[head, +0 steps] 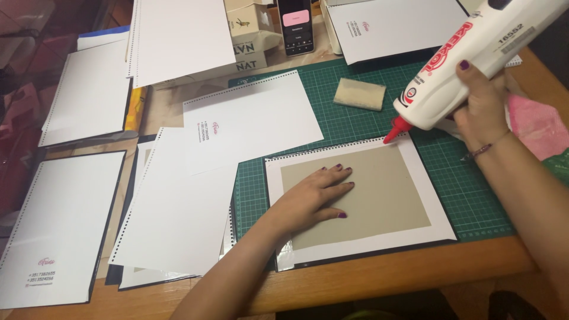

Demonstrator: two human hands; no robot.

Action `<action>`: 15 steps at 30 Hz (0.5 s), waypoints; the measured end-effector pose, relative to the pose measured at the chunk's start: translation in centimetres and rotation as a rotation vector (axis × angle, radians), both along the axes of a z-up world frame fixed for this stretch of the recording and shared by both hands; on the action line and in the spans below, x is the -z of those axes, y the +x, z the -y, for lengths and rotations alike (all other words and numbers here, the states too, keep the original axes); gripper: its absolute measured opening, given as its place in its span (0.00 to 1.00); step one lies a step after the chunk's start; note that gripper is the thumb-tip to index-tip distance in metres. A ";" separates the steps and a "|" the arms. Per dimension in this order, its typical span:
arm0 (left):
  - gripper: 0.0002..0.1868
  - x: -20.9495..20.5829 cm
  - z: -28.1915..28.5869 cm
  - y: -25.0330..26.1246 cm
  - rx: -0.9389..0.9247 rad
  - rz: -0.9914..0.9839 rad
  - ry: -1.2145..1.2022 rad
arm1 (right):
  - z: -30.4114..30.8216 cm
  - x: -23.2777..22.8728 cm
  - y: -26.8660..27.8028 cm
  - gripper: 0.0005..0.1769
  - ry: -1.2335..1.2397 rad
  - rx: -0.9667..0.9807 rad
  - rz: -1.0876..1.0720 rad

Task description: Assembling a notebook cover by applying glue to cardboard and folding paper edges over it

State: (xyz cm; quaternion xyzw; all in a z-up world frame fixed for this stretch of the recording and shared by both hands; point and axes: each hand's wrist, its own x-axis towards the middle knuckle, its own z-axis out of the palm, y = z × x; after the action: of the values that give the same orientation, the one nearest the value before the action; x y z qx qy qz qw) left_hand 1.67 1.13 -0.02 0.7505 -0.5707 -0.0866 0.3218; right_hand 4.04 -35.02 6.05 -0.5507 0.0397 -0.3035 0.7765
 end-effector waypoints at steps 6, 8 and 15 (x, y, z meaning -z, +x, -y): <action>0.33 -0.5 -0.1 -0.2 -0.006 -0.014 0.012 | 2.1 1.1 -0.2 0.39 0.111 0.069 0.011; 0.33 -0.3 0.0 -0.1 -0.006 0.000 0.011 | 2.6 1.2 -0.5 0.39 0.087 0.089 -0.016; 0.33 -0.5 0.0 -0.2 -0.007 0.011 0.012 | 4.3 1.8 -1.1 0.36 0.002 0.135 0.002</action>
State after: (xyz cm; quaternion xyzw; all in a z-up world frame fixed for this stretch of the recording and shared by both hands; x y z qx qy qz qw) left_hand 1.51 1.14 0.48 0.7548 -0.5695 -0.0847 0.3145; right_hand 2.98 -39.32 4.27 -0.5456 0.0764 -0.3554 0.7551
